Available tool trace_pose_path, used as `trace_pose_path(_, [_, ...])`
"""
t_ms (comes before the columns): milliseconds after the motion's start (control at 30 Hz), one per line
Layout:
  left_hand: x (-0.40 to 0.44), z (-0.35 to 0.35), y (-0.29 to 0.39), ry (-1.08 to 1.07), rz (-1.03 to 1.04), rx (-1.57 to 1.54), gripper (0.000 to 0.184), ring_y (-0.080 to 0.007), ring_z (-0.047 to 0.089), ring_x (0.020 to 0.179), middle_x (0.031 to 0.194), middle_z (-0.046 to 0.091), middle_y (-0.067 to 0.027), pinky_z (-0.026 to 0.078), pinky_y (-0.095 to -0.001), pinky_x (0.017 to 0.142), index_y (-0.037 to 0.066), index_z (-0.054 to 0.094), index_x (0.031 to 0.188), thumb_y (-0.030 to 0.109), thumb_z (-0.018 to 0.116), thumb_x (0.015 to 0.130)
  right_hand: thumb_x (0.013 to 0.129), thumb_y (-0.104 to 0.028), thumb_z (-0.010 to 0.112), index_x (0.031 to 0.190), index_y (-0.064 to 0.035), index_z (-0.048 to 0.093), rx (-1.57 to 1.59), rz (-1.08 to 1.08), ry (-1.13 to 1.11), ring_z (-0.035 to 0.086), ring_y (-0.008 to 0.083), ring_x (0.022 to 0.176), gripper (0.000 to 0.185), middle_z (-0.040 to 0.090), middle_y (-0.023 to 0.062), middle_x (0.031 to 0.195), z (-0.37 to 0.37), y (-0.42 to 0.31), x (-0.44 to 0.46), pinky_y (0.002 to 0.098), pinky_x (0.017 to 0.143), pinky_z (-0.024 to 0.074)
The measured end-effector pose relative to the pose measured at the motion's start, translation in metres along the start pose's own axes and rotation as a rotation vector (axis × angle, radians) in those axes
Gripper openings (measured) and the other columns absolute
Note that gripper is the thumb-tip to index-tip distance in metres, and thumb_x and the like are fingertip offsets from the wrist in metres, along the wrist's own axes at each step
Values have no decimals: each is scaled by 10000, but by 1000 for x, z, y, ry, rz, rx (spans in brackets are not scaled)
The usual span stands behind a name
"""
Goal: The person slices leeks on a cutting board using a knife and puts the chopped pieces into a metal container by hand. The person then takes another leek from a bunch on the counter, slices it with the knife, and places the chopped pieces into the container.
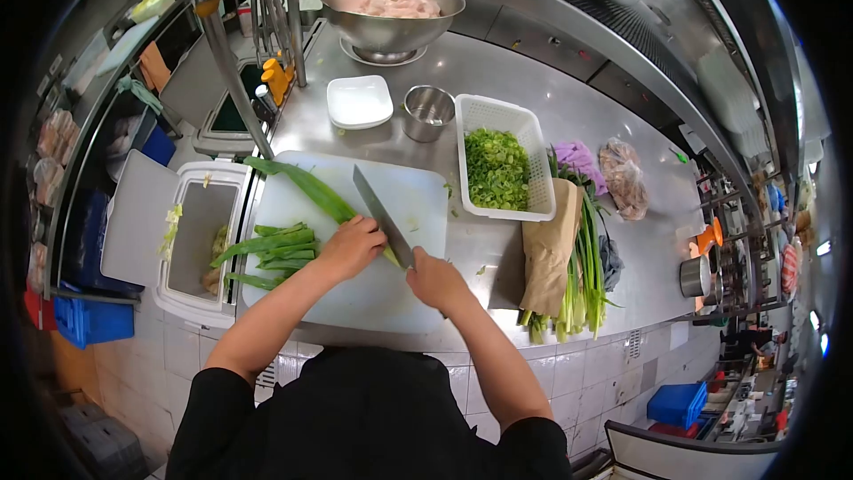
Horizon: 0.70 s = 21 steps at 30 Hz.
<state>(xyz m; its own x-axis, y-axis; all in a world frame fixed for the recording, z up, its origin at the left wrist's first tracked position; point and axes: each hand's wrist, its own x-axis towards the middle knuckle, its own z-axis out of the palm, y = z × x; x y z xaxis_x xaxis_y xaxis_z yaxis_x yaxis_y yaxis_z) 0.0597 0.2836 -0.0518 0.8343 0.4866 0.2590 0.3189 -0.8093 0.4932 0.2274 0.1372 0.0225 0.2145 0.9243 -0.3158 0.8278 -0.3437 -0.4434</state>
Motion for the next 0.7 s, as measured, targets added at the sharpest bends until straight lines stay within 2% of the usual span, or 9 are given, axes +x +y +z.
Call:
trace_pose_path(133, [-3,1,0,-10,4,-52,73,-291,584,1052,1007,596,-65,508,-457,900,104,696,938,118,714,868,969,-222,566,1110,28,513,-8,37,-140,677,517,901,291,699,316,912,-19,-15,-9,602,834,517])
trace_pose_path(267, [-4,5,-1,32,20,-69,75,-293,587,1045,1006,597,-66,511,-452,894,93,690,926,101,712,855,969,-234,571,1118,25,516,20,21,15,679,515,917,304,699,325,925,11,-1,7,597,843,523])
trace_pose_path(333, [-6,6,-2,18,29,-73,75,-295,590,1038,998,599,-70,514,-447,891,90,690,922,95,711,850,966,-227,568,1118,24,514,-12,-56,-51,679,519,917,299,697,330,929,-8,0,13,594,843,526])
trace_pose_path(367, [-4,6,-3,16,35,-79,76,-298,592,1032,990,600,-73,516,-443,888,87,689,917,89,710,844,959,-222,571,1124,30,519,36,60,-164,680,522,902,306,698,327,919,-33,-20,5,593,839,529])
trace_pose_path(400, [-4,6,-3,16,31,-78,76,-298,592,1032,990,600,-73,516,-443,888,87,689,917,89,710,844,959,-222,571,1124,30,519,35,57,-168,680,522,902,306,698,327,919,-30,-21,5,593,839,529])
trace_pose_path(467, [-4,7,-3,50,35,-102,71,-305,598,1029,981,608,-79,519,-437,882,84,692,911,79,705,841,955,-218,569,1138,40,522,40,88,-117,682,520,890,320,701,324,916,-17,-27,-2,593,837,531])
trace_pose_path(500, [-5,8,-2,51,37,-102,71,-305,598,1029,981,608,-79,519,-437,882,84,692,911,79,705,841,961,-223,562,1154,48,523,0,-6,12,686,514,904,335,706,325,933,19,-7,12,594,849,530])
trace_pose_path(600, [-7,-3,-3,39,23,-103,69,-311,603,1027,973,615,-83,519,-432,881,89,695,911,73,699,844,965,-224,557,1157,47,525,47,22,-5,686,513,915,334,707,327,943,19,-5,15,599,856,529])
trace_pose_path(700, [-2,-29,-13,49,-117,-115,61,-299,598,1060,1023,619,-72,511,-437,905,102,696,926,92,699,866,965,-228,557,1155,42,528,47,40,-7,687,512,912,331,708,324,939,17,-6,15,601,855,528])
